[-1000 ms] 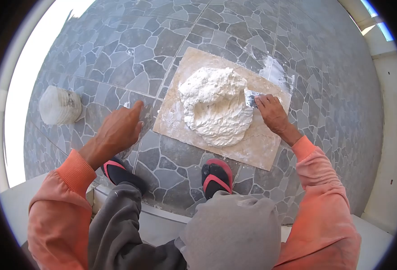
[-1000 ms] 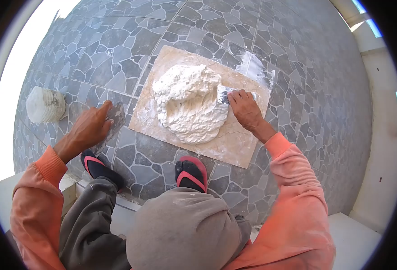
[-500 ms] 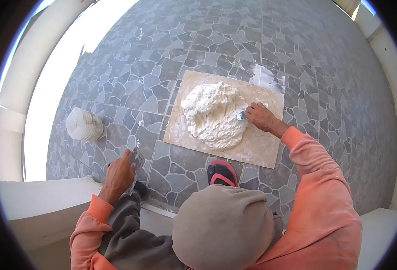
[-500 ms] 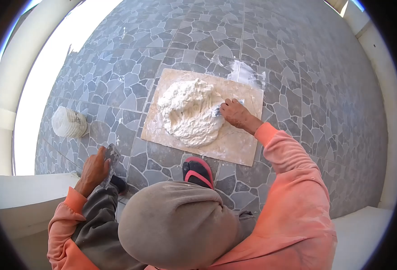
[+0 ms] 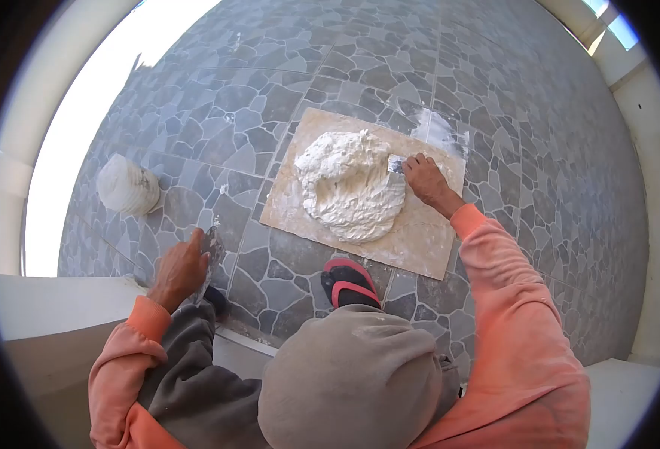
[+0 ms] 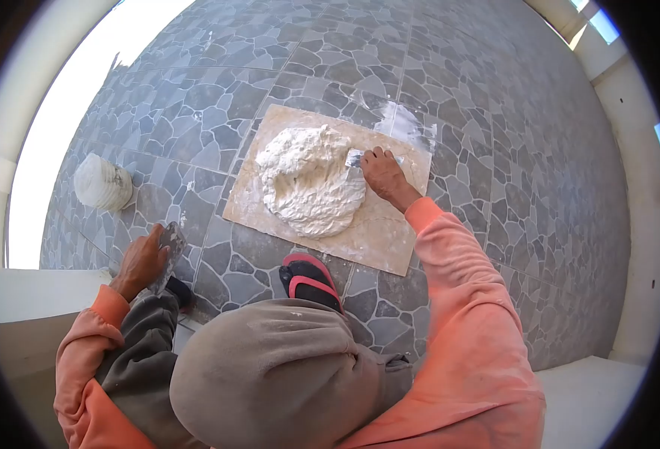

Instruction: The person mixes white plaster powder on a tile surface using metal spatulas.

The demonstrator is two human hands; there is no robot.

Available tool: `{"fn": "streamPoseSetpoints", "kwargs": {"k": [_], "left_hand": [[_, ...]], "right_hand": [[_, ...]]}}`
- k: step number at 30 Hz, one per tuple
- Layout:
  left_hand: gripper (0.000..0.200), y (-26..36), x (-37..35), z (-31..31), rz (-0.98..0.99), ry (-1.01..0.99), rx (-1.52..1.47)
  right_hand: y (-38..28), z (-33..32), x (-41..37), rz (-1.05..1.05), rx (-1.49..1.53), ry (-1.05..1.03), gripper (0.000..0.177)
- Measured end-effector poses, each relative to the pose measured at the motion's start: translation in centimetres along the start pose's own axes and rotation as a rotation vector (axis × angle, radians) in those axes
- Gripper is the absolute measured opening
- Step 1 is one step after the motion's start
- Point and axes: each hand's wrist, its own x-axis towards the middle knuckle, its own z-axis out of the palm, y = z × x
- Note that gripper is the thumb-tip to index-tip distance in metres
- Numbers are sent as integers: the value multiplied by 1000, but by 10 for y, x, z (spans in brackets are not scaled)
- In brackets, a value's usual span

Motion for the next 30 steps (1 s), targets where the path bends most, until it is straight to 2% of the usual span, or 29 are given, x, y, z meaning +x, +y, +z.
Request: {"fn": "streamPoseSetpoints", "kwargs": {"k": [2, 6, 9, 10, 11, 13, 16, 19, 22, 25, 28, 30], "left_hand": [[42, -6, -3, 8, 28, -107, 39], [42, -1, -6, -8, 44, 54, -22], [41, 0, -9, -12, 66, 64, -2], [42, -2, -8, -9, 70, 44, 5], [43, -4, -7, -8, 75, 21, 11], [43, -11, -7, -5, 84, 53, -9], [45, -22, -12, 1, 47, 112, -51], [48, -38, -15, 8, 30, 106, -55], [48, -45, -20, 6, -12, 87, -58], [46, -58, -21, 15, -27, 120, -104], [45, -62, -19, 17, -32, 97, -142], [45, -61, -23, 12, -48, 66, -126]], "right_hand": [[-7, 28, 0, -54, 72, -103, 17], [-1, -37, 6, -130, -4, -97, 15], [-12, -37, 16, -29, -24, 90, 15], [-21, -29, 15, -71, -34, 68, 15], [-28, 0, 15, -169, -35, -63, 16], [-38, -11, 8, -258, -10, -162, 16], [-20, -51, 11, -219, 42, -181, 16], [-22, -39, 16, -85, -9, 82, 16], [-35, -12, 14, -265, -11, -135, 16], [-29, -43, 19, -255, 44, -191, 16], [-40, -61, 24, -81, 5, 8, 17], [-49, -29, 25, -187, 9, -73, 17]]}}
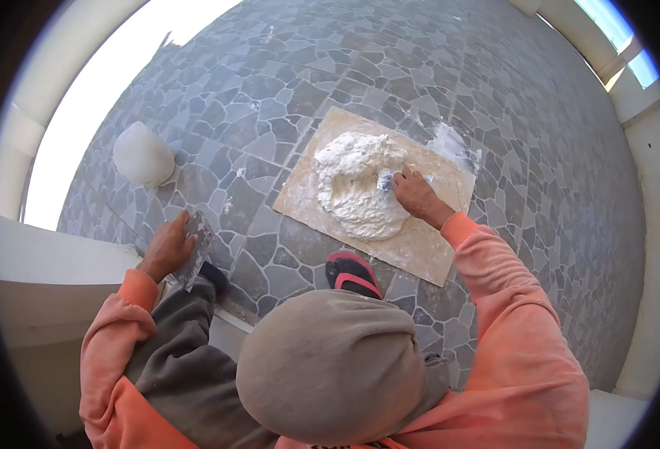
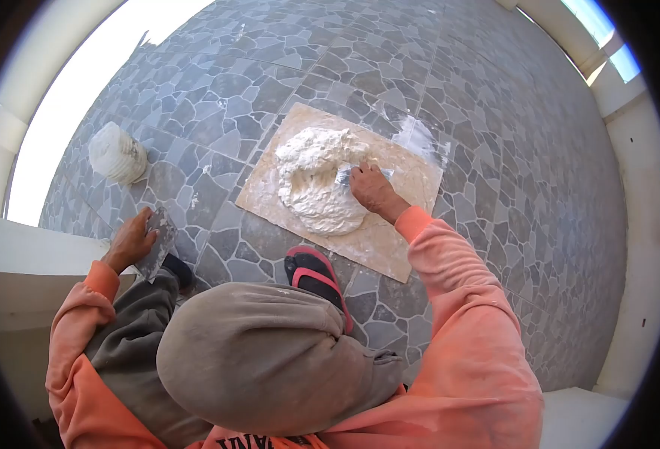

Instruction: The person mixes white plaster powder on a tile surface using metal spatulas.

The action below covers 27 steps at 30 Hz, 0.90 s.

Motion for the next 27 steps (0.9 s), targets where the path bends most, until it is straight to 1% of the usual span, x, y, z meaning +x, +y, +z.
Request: {"fn": "streamPoseSetpoints", "kwargs": {"k": [2, 3, 5, 7, 9, 10, 11, 13, 14, 17, 18, 20, 22, 24, 26, 27], "left_hand": [[44, -2, -1, 0, 33, 45, -14], [44, -3, -1, 1, 48, 68, -26], [42, -2, 0, 0, 12, 53, -36], [42, 0, 1, 3, 16, 53, -45], [41, -2, -2, 3, 43, 85, -48], [41, -2, -3, 1, 44, 81, -48], [41, -1, -2, -1, 48, 75, -47], [40, 1, 1, -4, 40, 66, -44], [40, 3, 0, -5, 26, 62, -46], [39, 3, -3, -1, 9, 50, -58], [39, 3, -4, -2, 8, 52, -60], [39, 2, -3, -4, 18, 56, -56], [40, -2, 0, -4, 33, 70, -44], [41, -6, -1, 3, 41, 87, -41], [42, -1, -1, 2, 16, 47, -45], [43, 1, -1, 0, 6, 33, -42]], "right_hand": [[-6, 11, 1, -102, -2, -106, 17], [-2, 4, 1, -98, 16, -108, 17], [11, -27, 3, -103, 45, -123, 17], [11, -31, 5, -10, -4, -12, 15], [4, -13, 13, 55, -61, 115, 14], [-3, -3, 14, -29, -67, 83, 14], [-5, 6, 11, -53, -36, 11, 15], [-9, -15, 10, -110, 22, -137, 15], [-4, -30, 9, -97, -1, -146, 15], [-10, -49, 14, 39, -2, 54, 17], [-14, -35, 18, 33, -60, 81, 18], [-24, -6, 17, -76, -41, -31, 17], [-27, -17, 16, -159, -9, -113, 15], [-15, -38, 21, -125, 2, -49, 16], [-12, -57, 21, -60, -21, 11, 16], [-13, -49, 22, -68, -23, 30, 16]]}}
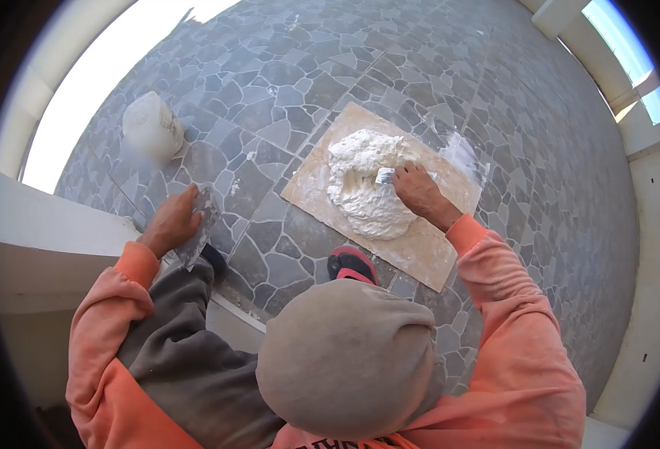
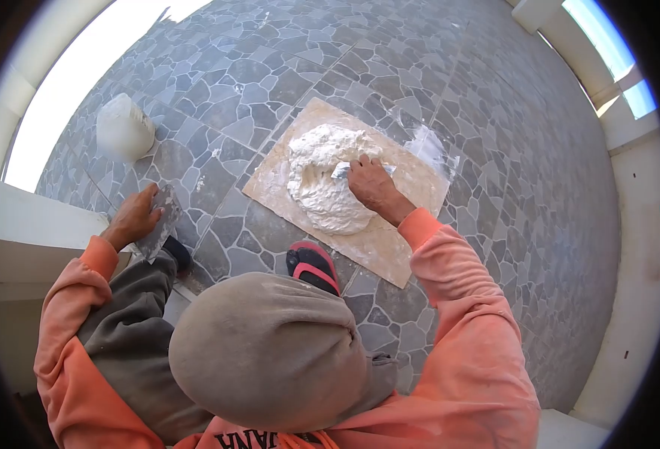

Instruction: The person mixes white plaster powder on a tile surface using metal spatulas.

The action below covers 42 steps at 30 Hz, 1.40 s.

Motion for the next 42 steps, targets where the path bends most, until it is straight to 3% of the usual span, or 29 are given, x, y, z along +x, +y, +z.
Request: {"fn": "streamPoseSetpoints", "kwargs": {"k": [2, 6, 10, 15, 19, 22, 23, 26, 29, 33, 36, 40, 42], "left_hand": [[44, -6, 2, 3, -1, 14, 1], [44, -8, 0, 4, 26, 59, -8], [44, -1, 0, 0, -21, -13, -16], [42, 5, -1, -5, -37, 17, -10], [41, -1, 0, 2, -14, 10, -22], [40, 6, -2, -6, -33, -1, -12], [40, 4, -2, -5, -22, 13, -8], [39, -3, 0, 2, -13, 31, -35], [39, 0, 0, 2, -34, 10, -30], [38, 10, -3, -9, -39, 9, -19], [39, 1, -1, -1, -34, 15, -23], [39, -4, 1, 2, -4, 26, -30], [39, -5, 1, 2, 24, 45, -29]], "right_hand": [[-10, 31, 6, -18, -4, 49, 15], [-10, 20, 2, -142, 55, -195, 17], [-3, 4, 7, 17, -26, 130, 15], [-8, 28, 5, -179, 32, -165, 16], [7, 5, 5, -17, -17, -6, 17], [0, 40, 3, -57, -7, -65, 16], [-2, 44, 4, -99, -6, -188, 17], [9, 6, 7, -98, 78, -213, 18], [11, 1, 10, 61, -30, -40, 19], [-2, 52, 6, -48, 28, -184, 18], [11, 6, 9, -52, 70, -218, 15], [-3, 13, 18, 11, -45, 24, 17], [-10, 27, 19, -56, 4, -63, 16]]}}
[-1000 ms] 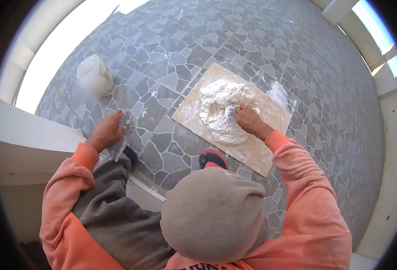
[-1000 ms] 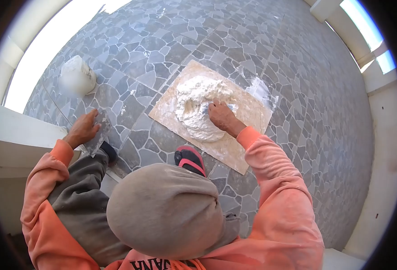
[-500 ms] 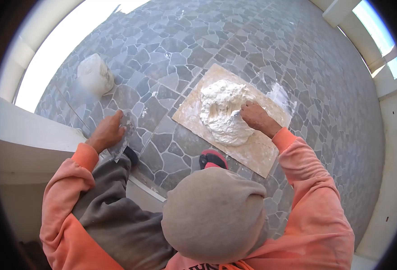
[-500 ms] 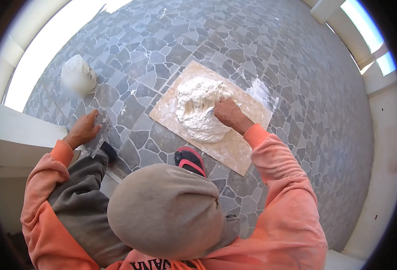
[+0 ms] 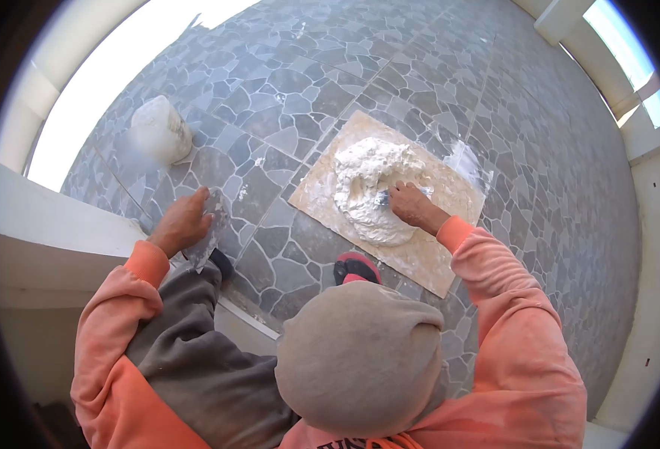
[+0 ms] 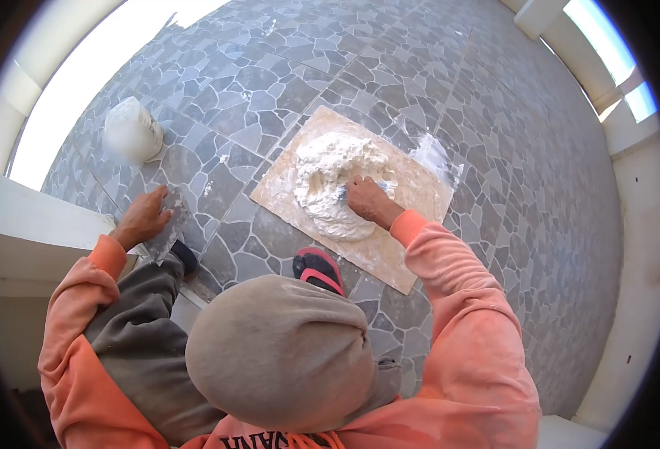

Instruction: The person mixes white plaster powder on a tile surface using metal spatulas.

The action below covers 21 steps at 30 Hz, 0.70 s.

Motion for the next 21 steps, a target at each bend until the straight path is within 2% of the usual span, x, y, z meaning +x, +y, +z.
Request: {"fn": "streamPoseSetpoints", "kwargs": {"k": [2, 7, 10, 14, 15, 17, 20, 21], "left_hand": [[39, 5, -1, -5, -38, -26, 0], [41, 2, -2, -1, -36, -24, 10], [40, 4, -3, -4, -24, -4, -6], [40, 0, -4, 0, -31, -2, -20], [40, 0, -3, 0, -30, -9, -12], [39, 6, -4, -3, -55, -42, -18], [39, 2, -1, -6, -39, -32, -5], [39, 0, -3, -2, -32, -24, -8]], "right_hand": [[4, -7, -1, -73, 60, -157, 17], [9, -27, -4, 75, -55, 54, 18], [0, -5, -3, -45, 39, -158, 17], [12, -29, -4, 8, 44, -99, 20], [11, -33, -4, 72, 14, -31, 19], [4, 0, -2, 39, 26, -94, 18], [-2, -4, -3, -5, 39, -144, 17], [0, -30, -5, 7, 30, -165, 17]]}}
